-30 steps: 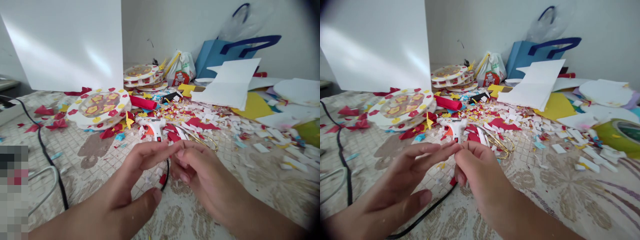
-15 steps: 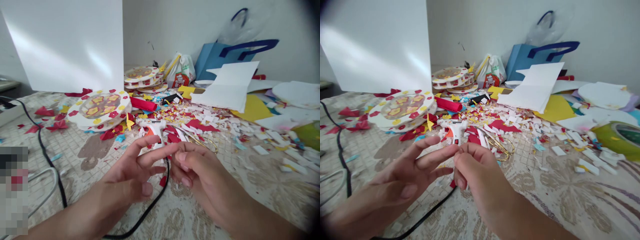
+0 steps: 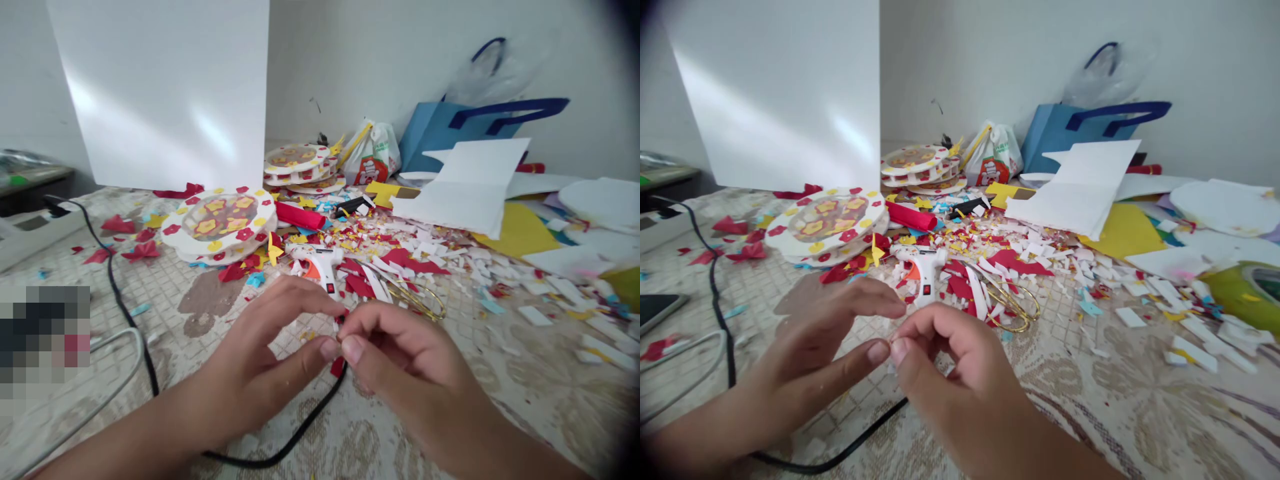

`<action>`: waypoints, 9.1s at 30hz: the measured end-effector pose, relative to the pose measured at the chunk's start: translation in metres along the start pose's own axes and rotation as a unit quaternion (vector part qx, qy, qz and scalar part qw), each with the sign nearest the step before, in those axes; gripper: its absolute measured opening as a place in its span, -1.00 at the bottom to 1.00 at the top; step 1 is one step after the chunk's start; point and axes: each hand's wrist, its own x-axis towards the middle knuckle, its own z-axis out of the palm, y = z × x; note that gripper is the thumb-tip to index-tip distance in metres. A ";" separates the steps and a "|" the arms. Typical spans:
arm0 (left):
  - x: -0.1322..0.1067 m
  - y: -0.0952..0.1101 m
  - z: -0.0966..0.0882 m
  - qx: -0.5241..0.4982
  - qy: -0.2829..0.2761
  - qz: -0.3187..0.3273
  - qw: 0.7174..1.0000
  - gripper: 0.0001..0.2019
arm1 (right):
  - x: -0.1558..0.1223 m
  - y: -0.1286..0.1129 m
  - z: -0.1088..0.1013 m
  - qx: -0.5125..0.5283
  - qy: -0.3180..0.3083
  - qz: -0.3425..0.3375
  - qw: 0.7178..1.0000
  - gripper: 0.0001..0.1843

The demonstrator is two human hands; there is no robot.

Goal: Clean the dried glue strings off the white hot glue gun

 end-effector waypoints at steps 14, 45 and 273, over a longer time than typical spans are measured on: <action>0.003 0.005 -0.002 0.234 0.110 0.125 0.958 -0.87 | -0.001 0.009 0.000 -0.037 -0.013 0.008 0.999 -0.75; -0.002 -0.001 -0.003 0.370 0.109 0.204 0.900 -0.79 | 0.006 0.020 0.000 -0.016 -0.073 -0.043 0.996 -0.33; -0.005 0.025 0.012 -0.682 -0.038 -0.164 0.712 -0.69 | -0.018 0.004 0.009 -0.075 0.071 -0.256 0.961 -0.83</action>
